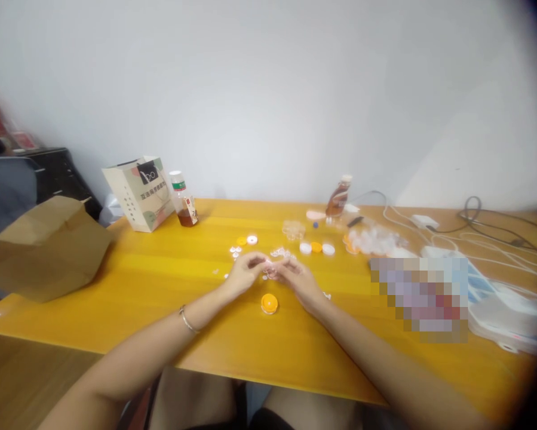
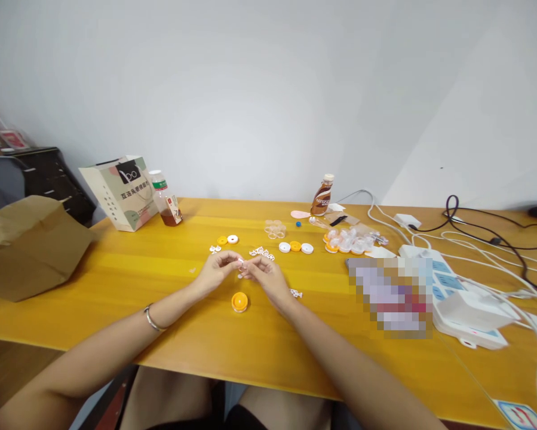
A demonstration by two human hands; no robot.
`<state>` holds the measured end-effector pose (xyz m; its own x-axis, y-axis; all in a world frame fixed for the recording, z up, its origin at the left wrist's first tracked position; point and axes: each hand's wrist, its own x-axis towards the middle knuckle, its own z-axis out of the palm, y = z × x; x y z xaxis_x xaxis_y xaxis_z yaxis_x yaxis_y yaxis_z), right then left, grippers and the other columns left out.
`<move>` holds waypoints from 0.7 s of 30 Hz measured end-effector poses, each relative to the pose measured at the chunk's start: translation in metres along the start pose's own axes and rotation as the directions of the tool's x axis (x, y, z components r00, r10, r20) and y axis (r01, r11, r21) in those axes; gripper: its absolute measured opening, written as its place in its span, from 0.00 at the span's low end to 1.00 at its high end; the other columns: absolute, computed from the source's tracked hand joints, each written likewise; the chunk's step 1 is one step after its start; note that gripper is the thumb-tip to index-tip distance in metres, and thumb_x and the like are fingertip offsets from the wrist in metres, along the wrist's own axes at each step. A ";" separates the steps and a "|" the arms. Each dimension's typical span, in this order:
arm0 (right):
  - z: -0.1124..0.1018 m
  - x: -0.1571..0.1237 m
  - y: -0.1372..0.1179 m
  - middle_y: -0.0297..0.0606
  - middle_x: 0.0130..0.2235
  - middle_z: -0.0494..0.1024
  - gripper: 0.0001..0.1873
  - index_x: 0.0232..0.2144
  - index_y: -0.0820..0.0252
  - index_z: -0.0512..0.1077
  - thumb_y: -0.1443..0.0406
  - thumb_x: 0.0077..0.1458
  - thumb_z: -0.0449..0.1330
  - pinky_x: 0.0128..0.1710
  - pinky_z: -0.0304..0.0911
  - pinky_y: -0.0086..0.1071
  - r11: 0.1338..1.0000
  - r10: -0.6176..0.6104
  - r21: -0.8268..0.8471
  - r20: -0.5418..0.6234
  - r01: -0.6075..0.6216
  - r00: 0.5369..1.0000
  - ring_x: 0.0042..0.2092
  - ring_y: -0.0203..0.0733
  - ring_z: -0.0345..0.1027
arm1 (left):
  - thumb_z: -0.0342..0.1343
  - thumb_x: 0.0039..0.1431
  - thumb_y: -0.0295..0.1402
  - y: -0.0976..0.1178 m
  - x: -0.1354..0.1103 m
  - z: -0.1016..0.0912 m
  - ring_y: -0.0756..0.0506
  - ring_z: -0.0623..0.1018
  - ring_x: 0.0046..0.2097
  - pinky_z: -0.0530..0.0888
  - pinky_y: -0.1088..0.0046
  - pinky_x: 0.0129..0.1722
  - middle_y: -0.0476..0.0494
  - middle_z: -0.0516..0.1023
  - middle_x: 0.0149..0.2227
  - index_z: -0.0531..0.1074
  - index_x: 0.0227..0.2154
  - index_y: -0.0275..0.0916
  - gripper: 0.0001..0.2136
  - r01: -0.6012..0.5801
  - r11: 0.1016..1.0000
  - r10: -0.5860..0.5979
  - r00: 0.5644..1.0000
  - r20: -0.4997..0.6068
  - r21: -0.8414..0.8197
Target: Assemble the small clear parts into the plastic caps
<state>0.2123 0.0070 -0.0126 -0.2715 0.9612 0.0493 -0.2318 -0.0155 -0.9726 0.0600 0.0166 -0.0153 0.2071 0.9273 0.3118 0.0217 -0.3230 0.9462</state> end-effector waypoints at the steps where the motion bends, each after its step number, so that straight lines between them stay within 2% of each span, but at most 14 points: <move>1: -0.001 0.000 0.000 0.33 0.27 0.75 0.12 0.23 0.58 0.70 0.56 0.39 0.62 0.38 0.62 0.33 0.999 0.021 0.043 0.017 -0.022 1.000 0.32 0.36 0.69 | 0.56 0.47 0.33 0.000 0.000 0.000 0.49 0.74 0.31 0.70 0.74 0.34 0.46 0.75 0.27 0.70 0.28 0.34 0.07 -0.005 1.000 0.005 1.000 0.011 -0.017; 5: -0.004 0.001 0.001 0.32 0.28 0.74 0.11 0.22 0.59 0.69 0.59 0.37 0.64 0.39 0.61 0.32 0.988 0.073 0.130 0.050 -0.079 0.996 0.32 0.35 0.68 | 0.56 0.47 0.33 -0.001 0.000 0.000 0.47 0.75 0.35 0.70 0.71 0.39 0.42 0.76 0.33 0.71 0.33 0.34 0.10 -0.009 1.000 0.008 0.999 0.046 0.014; 9: -0.008 0.004 0.000 0.28 0.25 0.72 0.12 0.23 0.58 0.68 0.62 0.34 0.67 0.33 0.60 0.28 0.987 0.050 0.153 -0.057 -0.040 0.997 0.28 0.31 0.65 | 0.52 0.52 0.33 -0.002 0.000 -0.005 0.45 0.71 0.45 0.67 0.66 0.47 0.40 0.73 0.43 0.69 0.41 0.38 0.13 -0.139 0.960 0.124 0.989 0.075 0.244; 12: -0.011 0.007 0.000 0.27 0.26 0.72 0.13 0.25 0.57 0.68 0.64 0.33 0.67 0.34 0.60 0.27 0.981 0.009 0.193 -0.152 0.021 0.988 0.29 0.30 0.64 | 0.50 0.54 0.32 -0.007 -0.001 -0.011 0.43 0.64 0.54 0.59 0.62 0.54 0.42 0.66 0.51 0.64 0.49 0.41 0.18 -0.272 0.850 0.185 0.956 0.227 0.451; 15: -0.013 0.008 0.000 0.28 0.26 0.72 0.13 0.25 0.57 0.68 0.64 0.33 0.67 0.36 0.60 0.27 0.979 0.004 0.203 -0.179 0.033 0.984 0.30 0.30 0.65 | 0.48 0.55 0.31 -0.015 -0.001 -0.014 0.44 0.60 0.57 0.56 0.62 0.56 0.43 0.62 0.54 0.60 0.51 0.41 0.19 -0.362 0.771 0.151 0.903 0.402 0.524; 18: -0.014 0.009 0.001 0.28 0.26 0.72 0.13 0.25 0.57 0.68 0.64 0.33 0.67 0.36 0.60 0.29 0.983 0.004 0.183 -0.185 0.031 0.983 0.30 0.31 0.65 | 0.45 0.57 0.30 -0.021 -0.002 -0.015 0.45 0.60 0.57 0.58 0.63 0.56 0.43 0.62 0.54 0.59 0.52 0.42 0.19 -0.394 0.737 0.131 0.880 0.457 0.548; 21: -0.014 0.009 0.001 0.29 0.26 0.72 0.14 0.26 0.57 0.68 0.62 0.33 0.67 0.36 0.60 0.29 0.987 0.001 0.158 -0.177 0.027 0.984 0.29 0.32 0.65 | 0.44 0.57 0.29 -0.020 -0.003 -0.014 0.45 0.63 0.55 0.61 0.65 0.54 0.43 0.62 0.54 0.59 0.52 0.42 0.19 -0.400 0.707 0.130 0.884 0.449 0.584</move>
<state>0.2224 0.0193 -0.0167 -0.1023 0.9947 0.0074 -0.3837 -0.0326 -0.9229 0.0450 0.0232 -0.0344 0.6249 0.6930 0.3595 0.5032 -0.7096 0.4932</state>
